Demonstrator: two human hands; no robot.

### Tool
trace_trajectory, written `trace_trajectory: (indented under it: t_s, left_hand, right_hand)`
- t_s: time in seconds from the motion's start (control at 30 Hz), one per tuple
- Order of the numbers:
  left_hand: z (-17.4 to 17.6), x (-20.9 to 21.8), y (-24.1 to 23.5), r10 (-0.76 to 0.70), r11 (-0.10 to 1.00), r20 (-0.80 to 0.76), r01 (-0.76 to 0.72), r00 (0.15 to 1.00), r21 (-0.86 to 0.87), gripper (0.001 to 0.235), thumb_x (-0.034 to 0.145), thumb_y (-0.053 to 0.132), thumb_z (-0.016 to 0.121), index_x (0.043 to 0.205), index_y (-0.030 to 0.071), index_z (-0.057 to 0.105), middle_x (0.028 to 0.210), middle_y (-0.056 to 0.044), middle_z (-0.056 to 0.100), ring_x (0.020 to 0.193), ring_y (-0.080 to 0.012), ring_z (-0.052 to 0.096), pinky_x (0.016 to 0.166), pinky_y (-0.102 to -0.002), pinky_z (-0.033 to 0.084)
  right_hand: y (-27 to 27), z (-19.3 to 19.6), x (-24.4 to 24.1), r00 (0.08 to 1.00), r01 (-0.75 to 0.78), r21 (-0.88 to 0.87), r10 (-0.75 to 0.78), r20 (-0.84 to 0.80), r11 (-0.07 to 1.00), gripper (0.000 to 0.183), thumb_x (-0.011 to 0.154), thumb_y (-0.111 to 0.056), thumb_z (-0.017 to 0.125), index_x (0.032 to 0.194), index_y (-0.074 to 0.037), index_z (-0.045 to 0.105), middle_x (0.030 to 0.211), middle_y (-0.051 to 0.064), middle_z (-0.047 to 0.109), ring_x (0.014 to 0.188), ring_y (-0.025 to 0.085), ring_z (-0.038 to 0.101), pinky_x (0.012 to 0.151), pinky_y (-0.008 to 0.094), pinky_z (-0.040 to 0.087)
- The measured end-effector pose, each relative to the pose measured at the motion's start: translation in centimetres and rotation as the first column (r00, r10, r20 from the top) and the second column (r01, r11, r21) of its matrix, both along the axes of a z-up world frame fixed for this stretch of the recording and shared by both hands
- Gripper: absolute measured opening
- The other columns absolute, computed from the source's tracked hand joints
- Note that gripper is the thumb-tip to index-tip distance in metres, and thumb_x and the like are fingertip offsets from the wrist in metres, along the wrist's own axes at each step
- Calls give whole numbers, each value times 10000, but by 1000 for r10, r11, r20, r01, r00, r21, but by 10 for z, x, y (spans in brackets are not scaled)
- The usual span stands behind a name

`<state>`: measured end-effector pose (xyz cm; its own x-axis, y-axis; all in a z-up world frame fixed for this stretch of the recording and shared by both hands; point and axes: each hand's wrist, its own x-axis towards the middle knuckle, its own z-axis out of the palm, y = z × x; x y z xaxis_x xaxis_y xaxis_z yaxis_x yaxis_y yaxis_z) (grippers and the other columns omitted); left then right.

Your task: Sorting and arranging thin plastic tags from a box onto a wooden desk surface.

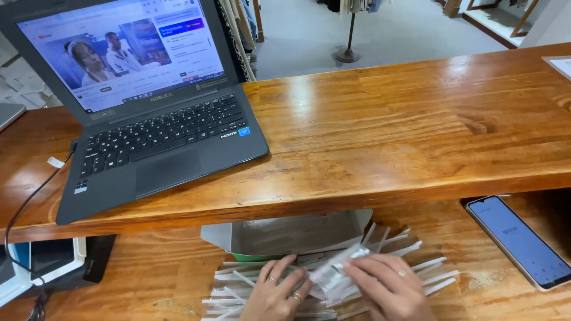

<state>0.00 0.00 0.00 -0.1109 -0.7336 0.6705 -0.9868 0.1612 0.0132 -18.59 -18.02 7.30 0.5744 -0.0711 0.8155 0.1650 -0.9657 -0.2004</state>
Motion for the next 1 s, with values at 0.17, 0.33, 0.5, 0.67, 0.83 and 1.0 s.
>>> trace_trajectory:
  t_s: [0.17,0.33,0.5,0.67,0.83,1.0]
  left_hand:
    - [35,-28,17,137,966,62,-120,989,-228,89,942,139,770,1020,138,726,911,-25,709,854,-179,714,687,-327,561]
    - [24,-13,30,421,845,88,-356,903,-400,316,888,328,850,1158,307,688,976,122,688,892,-76,710,742,-257,559]
    - [14,38,0,348,936,86,-351,934,33,108,922,67,601,961,45,699,920,-119,598,823,-318,557,733,-451,438]
    - [41,55,-27,564,634,-76,-372,822,678,305,945,281,560,1128,113,736,1101,-161,709,1066,-352,671,1024,-518,499]
    - [65,39,21,481,799,-203,-332,853,502,495,1031,482,601,883,34,750,1006,-137,739,932,-355,684,928,-468,469]
    - [53,12,103,564,781,-444,-625,696,13,140,933,259,693,965,138,754,908,27,721,818,-200,662,743,-335,538]
  right_hand:
    - [-18,-51,84,939,10,-111,-48,-341,994,345,902,-30,585,1223,-73,707,1172,110,703,1039,339,627,895,486,502]
    - [-27,-50,102,576,254,65,-97,-811,965,271,979,-406,598,1163,-285,757,1262,-14,710,1186,292,612,1038,454,439]
    - [-24,-31,69,683,315,171,-98,-724,933,273,949,-437,593,1083,-286,778,1069,-32,795,993,266,730,784,450,567]
    - [-16,-33,34,838,196,161,-80,-540,967,273,952,-357,625,1112,-172,748,1079,-15,776,961,221,727,847,407,542]
    - [8,-57,29,929,-25,130,71,-364,991,187,931,-298,679,1042,-167,753,1002,-16,771,915,187,732,841,339,542]
    - [61,-87,63,830,-95,169,172,-531,981,644,921,-665,665,1308,-152,627,1103,60,678,986,299,616,830,412,493]
